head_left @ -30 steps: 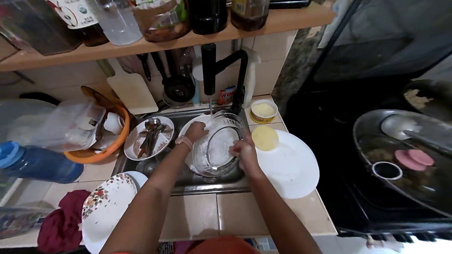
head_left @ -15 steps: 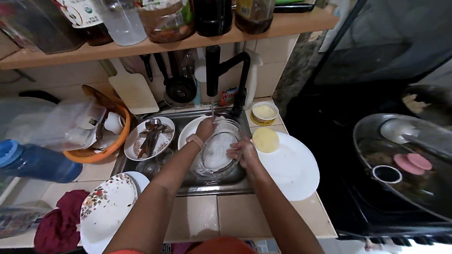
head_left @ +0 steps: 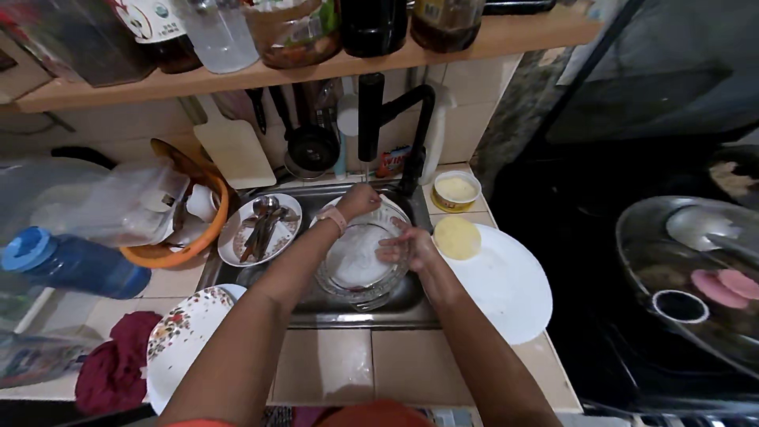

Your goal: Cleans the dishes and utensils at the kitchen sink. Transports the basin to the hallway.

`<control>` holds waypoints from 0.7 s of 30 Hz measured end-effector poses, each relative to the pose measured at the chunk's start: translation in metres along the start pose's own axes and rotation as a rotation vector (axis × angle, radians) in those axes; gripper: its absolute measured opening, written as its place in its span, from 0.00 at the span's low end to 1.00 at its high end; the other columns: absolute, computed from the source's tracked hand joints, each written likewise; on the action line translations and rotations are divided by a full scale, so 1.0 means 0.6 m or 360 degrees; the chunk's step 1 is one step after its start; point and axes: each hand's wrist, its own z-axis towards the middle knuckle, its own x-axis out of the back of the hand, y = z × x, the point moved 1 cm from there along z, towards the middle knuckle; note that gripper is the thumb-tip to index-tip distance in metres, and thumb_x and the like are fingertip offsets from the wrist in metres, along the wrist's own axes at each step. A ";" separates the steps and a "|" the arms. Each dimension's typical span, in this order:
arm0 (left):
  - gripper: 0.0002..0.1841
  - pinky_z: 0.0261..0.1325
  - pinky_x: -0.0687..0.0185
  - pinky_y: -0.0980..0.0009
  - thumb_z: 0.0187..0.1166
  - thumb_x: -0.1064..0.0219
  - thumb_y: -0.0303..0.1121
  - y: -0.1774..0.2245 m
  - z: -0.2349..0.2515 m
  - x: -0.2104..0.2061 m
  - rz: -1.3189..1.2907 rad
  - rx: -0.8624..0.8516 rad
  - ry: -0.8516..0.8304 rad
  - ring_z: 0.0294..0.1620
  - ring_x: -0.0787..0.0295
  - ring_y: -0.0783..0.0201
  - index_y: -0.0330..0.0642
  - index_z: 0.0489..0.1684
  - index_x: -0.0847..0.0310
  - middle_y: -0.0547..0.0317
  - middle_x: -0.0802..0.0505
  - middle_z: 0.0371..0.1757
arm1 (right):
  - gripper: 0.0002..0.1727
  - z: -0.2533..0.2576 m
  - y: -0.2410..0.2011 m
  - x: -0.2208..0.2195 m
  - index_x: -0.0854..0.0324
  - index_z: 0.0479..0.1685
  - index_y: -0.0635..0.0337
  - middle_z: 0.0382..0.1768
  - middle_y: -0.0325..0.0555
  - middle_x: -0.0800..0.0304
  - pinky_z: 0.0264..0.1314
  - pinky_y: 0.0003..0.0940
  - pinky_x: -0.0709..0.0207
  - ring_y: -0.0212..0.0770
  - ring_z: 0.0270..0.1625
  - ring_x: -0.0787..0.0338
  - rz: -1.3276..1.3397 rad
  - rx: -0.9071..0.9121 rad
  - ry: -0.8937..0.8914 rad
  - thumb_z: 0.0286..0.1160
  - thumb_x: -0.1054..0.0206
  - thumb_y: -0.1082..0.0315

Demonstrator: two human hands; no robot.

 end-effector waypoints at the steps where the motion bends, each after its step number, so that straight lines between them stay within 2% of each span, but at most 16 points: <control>1: 0.13 0.76 0.27 0.42 0.82 0.34 0.29 -0.010 -0.002 0.003 -0.0009 0.0058 0.0019 0.67 0.13 0.39 0.30 0.56 0.09 0.34 0.07 0.59 | 0.35 0.002 0.000 -0.001 0.54 0.94 0.47 0.55 0.67 0.17 0.48 0.49 0.15 0.56 0.41 0.10 0.0000 -0.0001 -0.0008 0.85 0.60 0.69; 5: 0.18 0.78 0.27 0.43 0.77 0.25 0.33 -0.001 -0.008 -0.008 -0.0218 0.0086 0.0118 0.69 0.13 0.41 0.30 0.59 0.10 0.35 0.08 0.61 | 0.36 0.009 0.002 -0.008 0.56 0.95 0.47 0.54 0.66 0.17 0.46 0.48 0.15 0.55 0.39 0.10 -0.0018 0.0016 -0.0028 0.84 0.61 0.69; 7: 0.16 0.79 0.28 0.45 0.78 0.27 0.32 0.004 -0.006 -0.009 -0.0211 0.0084 0.0047 0.69 0.13 0.43 0.30 0.59 0.10 0.36 0.07 0.61 | 0.35 0.011 0.006 -0.009 0.56 0.95 0.47 0.53 0.66 0.17 0.46 0.49 0.15 0.55 0.39 0.10 -0.0007 0.0009 -0.0026 0.85 0.62 0.69; 12: 0.12 0.72 0.22 0.45 0.80 0.33 0.24 0.000 0.002 -0.002 -0.0070 0.0102 -0.0127 0.61 0.10 0.44 0.31 0.56 0.10 0.37 0.06 0.55 | 0.34 0.012 0.011 -0.006 0.56 0.94 0.47 0.53 0.64 0.17 0.47 0.48 0.14 0.54 0.40 0.10 0.0010 -0.0028 -0.0042 0.85 0.62 0.68; 16: 0.15 0.75 0.25 0.45 0.79 0.38 0.20 -0.004 0.003 -0.008 -0.0034 0.0099 -0.0093 0.66 0.12 0.43 0.32 0.60 0.11 0.38 0.07 0.60 | 0.35 0.009 0.008 -0.009 0.55 0.95 0.46 0.54 0.65 0.18 0.47 0.48 0.15 0.55 0.40 0.10 0.0006 -0.0021 0.0013 0.85 0.60 0.69; 20: 0.16 0.80 0.29 0.44 0.79 0.27 0.33 0.009 0.004 -0.021 -0.0186 0.0004 -0.0033 0.72 0.15 0.43 0.31 0.58 0.10 0.38 0.09 0.65 | 0.35 0.005 0.004 -0.010 0.54 0.94 0.46 0.51 0.63 0.17 0.44 0.46 0.15 0.52 0.37 0.11 -0.0040 0.0011 0.0068 0.85 0.60 0.70; 21: 0.16 0.80 0.29 0.44 0.80 0.27 0.34 0.009 0.006 -0.021 -0.0182 -0.0025 -0.0051 0.72 0.15 0.43 0.32 0.57 0.10 0.38 0.09 0.65 | 0.35 0.005 0.004 -0.008 0.55 0.94 0.46 0.50 0.62 0.17 0.43 0.45 0.15 0.51 0.36 0.11 -0.0040 0.0009 0.0065 0.84 0.60 0.70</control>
